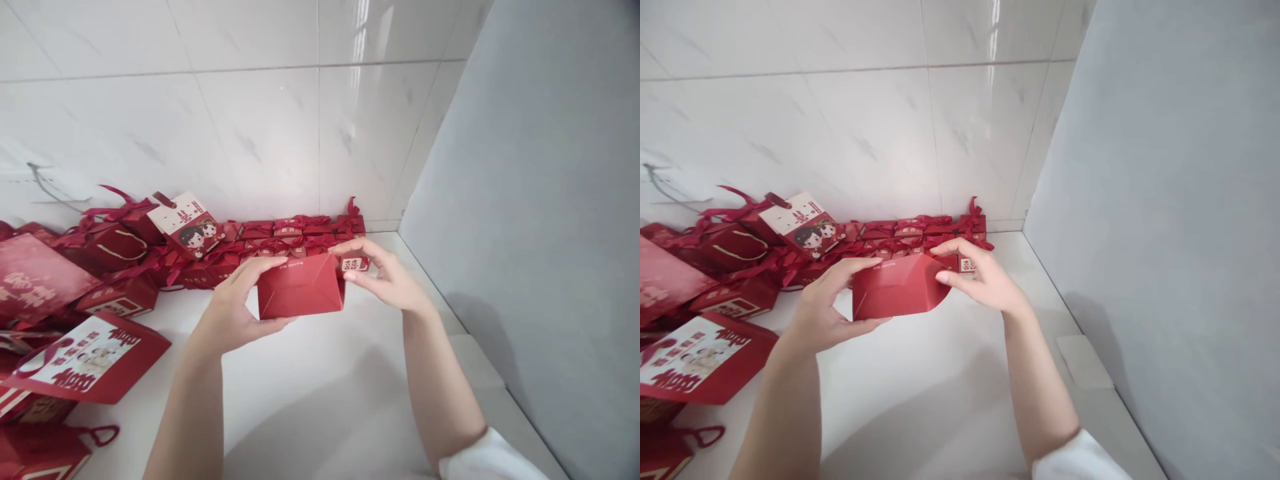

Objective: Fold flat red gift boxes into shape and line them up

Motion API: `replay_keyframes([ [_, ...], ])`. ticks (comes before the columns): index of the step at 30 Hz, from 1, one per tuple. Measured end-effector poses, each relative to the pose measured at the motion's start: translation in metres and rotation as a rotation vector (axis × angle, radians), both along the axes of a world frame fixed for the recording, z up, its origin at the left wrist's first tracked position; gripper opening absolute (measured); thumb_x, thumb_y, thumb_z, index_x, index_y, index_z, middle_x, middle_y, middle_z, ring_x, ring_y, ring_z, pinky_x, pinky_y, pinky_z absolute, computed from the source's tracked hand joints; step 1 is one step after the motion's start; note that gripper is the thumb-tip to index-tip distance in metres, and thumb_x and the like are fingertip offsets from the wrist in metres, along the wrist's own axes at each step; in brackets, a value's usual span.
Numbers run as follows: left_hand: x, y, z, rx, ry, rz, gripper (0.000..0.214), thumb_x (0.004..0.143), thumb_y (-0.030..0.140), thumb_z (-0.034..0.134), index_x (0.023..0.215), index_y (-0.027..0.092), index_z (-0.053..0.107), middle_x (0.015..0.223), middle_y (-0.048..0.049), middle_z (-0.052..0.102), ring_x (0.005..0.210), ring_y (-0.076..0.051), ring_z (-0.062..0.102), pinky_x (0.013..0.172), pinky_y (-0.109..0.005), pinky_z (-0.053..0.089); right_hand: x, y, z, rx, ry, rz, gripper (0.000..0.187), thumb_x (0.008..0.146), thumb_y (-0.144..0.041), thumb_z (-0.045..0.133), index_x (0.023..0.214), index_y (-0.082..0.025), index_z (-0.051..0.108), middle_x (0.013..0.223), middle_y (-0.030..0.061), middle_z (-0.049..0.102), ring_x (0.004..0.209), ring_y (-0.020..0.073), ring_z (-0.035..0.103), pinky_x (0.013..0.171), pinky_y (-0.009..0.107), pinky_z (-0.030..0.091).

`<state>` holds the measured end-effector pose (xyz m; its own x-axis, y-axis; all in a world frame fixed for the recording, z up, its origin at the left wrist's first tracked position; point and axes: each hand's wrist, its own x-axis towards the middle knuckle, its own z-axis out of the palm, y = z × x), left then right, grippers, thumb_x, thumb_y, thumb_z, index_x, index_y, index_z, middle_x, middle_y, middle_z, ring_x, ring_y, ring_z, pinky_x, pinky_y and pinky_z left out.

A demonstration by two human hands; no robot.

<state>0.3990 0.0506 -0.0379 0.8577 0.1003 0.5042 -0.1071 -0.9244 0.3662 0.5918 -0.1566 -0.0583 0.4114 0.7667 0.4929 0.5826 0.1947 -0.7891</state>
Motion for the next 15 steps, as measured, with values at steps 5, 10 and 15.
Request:
replay_keyframes([
  [5,0.003,-0.001,-0.004,0.220,0.084,0.077,0.066,0.075,0.043,0.073,0.135,0.028,0.048,0.133,-0.0056,0.059,0.122,-0.027,0.056,0.096,-0.038,0.053,-0.016,0.006,0.000,-0.207,-0.278,0.050,0.093,0.069,-0.043,0.082,0.146,-0.033,0.031,0.149,0.0061,0.043,0.134,0.0287,0.044,0.106,0.046,0.043],
  [10,0.007,-0.004,-0.008,0.168,0.141,0.078,0.074,0.077,0.043,0.072,0.142,0.031,0.040,0.141,-0.0053,0.052,0.127,-0.028,0.052,0.099,-0.040,0.051,-0.023,0.017,-0.006,-0.265,-0.393,-0.065,0.072,0.074,-0.028,0.077,0.136,-0.028,0.040,0.137,0.0084,0.053,0.121,0.0273,0.053,0.094,0.043,0.050],
  [15,0.005,-0.004,-0.004,0.043,0.243,0.092,0.085,0.078,0.040,0.072,0.148,0.034,0.025,0.149,-0.0046,0.041,0.128,-0.026,0.051,0.095,-0.038,0.054,-0.015,0.012,-0.005,-0.245,-0.415,-0.091,0.064,0.075,-0.024,0.076,0.130,-0.028,0.044,0.131,0.0069,0.056,0.116,0.0262,0.056,0.090,0.041,0.052],
])
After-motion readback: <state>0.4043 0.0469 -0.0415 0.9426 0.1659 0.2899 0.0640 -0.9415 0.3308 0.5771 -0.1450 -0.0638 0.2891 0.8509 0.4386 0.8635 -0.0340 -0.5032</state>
